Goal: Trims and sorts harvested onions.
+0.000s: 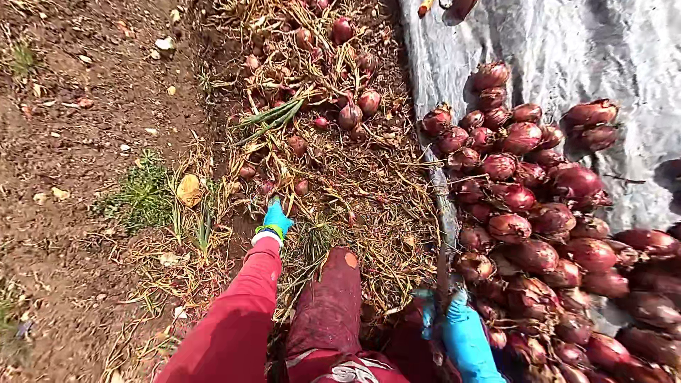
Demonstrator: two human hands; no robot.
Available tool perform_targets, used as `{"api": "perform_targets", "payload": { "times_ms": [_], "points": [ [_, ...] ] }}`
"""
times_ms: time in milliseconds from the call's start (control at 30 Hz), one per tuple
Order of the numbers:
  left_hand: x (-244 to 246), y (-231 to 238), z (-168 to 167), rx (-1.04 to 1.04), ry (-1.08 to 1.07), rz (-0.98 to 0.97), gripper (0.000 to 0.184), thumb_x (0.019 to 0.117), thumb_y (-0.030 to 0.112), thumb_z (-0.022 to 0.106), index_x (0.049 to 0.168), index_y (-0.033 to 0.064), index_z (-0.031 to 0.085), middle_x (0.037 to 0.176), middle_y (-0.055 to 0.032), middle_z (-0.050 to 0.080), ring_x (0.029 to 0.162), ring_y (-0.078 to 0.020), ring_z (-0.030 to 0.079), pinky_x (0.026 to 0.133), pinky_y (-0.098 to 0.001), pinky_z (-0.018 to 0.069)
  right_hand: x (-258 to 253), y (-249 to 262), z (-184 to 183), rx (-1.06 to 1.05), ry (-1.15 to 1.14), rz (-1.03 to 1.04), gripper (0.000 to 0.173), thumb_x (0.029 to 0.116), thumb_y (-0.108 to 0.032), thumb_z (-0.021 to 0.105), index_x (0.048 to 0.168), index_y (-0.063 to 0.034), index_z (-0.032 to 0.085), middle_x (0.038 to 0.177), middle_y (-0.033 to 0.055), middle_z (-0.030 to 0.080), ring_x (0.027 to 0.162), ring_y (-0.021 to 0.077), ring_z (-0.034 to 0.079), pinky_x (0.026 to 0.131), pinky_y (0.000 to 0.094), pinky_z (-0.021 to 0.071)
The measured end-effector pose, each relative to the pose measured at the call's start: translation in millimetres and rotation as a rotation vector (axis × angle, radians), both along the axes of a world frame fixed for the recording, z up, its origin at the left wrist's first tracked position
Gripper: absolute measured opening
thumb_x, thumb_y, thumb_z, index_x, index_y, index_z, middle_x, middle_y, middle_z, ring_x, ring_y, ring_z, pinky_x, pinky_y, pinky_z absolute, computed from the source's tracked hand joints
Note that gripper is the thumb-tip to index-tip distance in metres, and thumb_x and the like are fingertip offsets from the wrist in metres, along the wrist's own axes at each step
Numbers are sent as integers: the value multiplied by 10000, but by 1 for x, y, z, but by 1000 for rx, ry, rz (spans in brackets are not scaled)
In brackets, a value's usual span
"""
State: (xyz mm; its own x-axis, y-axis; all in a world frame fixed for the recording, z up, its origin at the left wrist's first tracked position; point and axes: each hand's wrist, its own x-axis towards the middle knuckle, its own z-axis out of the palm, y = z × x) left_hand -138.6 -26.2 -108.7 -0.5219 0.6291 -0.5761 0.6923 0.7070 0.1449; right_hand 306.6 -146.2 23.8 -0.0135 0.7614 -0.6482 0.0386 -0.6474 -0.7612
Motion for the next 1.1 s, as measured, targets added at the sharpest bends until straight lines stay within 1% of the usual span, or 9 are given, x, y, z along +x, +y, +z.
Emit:
{"api": "perform_targets", "payload": {
  "times_ms": [67, 167, 300, 433, 500, 633, 800, 933, 1100],
  "points": [
    [19, -11, -16, 31, 13, 154, 983, 737, 193, 909, 1575, 113, 401, 1520, -238, 492, 1300, -431, 587, 1028, -627, 532, -12, 16, -6, -48, 5, 44, 832, 1036, -674, 143, 1080, -44, 685, 610, 53, 600, 447, 178, 563, 419, 349, 529],
    [33, -20, -13, -85, -85, 261, 786, 740, 342, 923, 1393, 63, 587, 1259, -219, 688, 1183, -398, 666, 1006, -630, 531, -32, 37, -21, -149, -23, 71, 852, 1050, -617, 63, 1085, -25, 675, 597, 75, 590, 437, 200, 553, 416, 374, 519],
    [42, -13, 51, -8, -309, 168, 712, 726, 531, 916, 1213, 66, 687, 1045, -158, 746, 986, -322, 722, 912, -598, 573, -58, 57, -56, -341, 47, 149, 927, 1032, -632, -29, 1115, -13, 655, 610, 117, 590, 473, 248, 580, 461, 433, 547],
    [64, 0, 137, 210, -393, -195, 600, 790, 570, 857, 1130, 92, 731, 958, -95, 762, 913, -244, 740, 867, -559, 598, -93, 74, -48, -258, 264, 383, 810, 1028, -676, 192, 1122, -31, 674, 649, 79, 624, 507, 194, 611, 503, 370, 569],
    [78, -1, 160, 194, -390, -437, 646, 763, 669, 822, 1042, 93, 734, 896, -81, 749, 876, -247, 737, 823, -566, 599, -107, 83, -24, -115, 349, 392, 857, 893, -844, 401, 1020, -46, 688, 633, 59, 627, 498, 174, 613, 499, 345, 566],
    [105, -10, 192, 47, -445, -752, 654, 720, 769, 779, 983, 170, 755, 843, -2, 744, 835, -169, 729, 794, -509, 605, -101, 87, 12, 159, 131, 423, 912, 911, -864, 164, 802, -92, 637, 607, 65, 604, 500, 202, 598, 490, 381, 547],
    [142, -28, 211, 192, -416, -675, 571, 755, 683, 817, 1014, 177, 762, 872, -7, 757, 850, -174, 735, 809, -521, 603, -41, 40, 37, 143, 170, 310, 874, 984, -777, 174, 881, -68, 675, 571, 73, 560, 444, 196, 538, 447, 380, 506],
    [205, -63, 215, 168, -675, -648, 383, 949, 496, 721, 922, 113, 723, 720, -43, 711, 554, -166, 662, 550, -396, 592, -4, -4, 27, 74, -23, 412, 823, 1018, -721, 195, 1005, -68, 697, 648, 81, 602, 515, 202, 574, 524, 393, 528],
    [279, -74, 218, 5, -525, -1101, 403, 1013, 505, 616, 948, 127, 739, 833, -81, 706, 824, -255, 691, 782, -548, 556, 36, -47, 39, 162, -57, 277, 876, 968, -797, 193, 806, -73, 658, 590, 63, 588, 485, 186, 575, 495, 377, 522]
  ]
}}
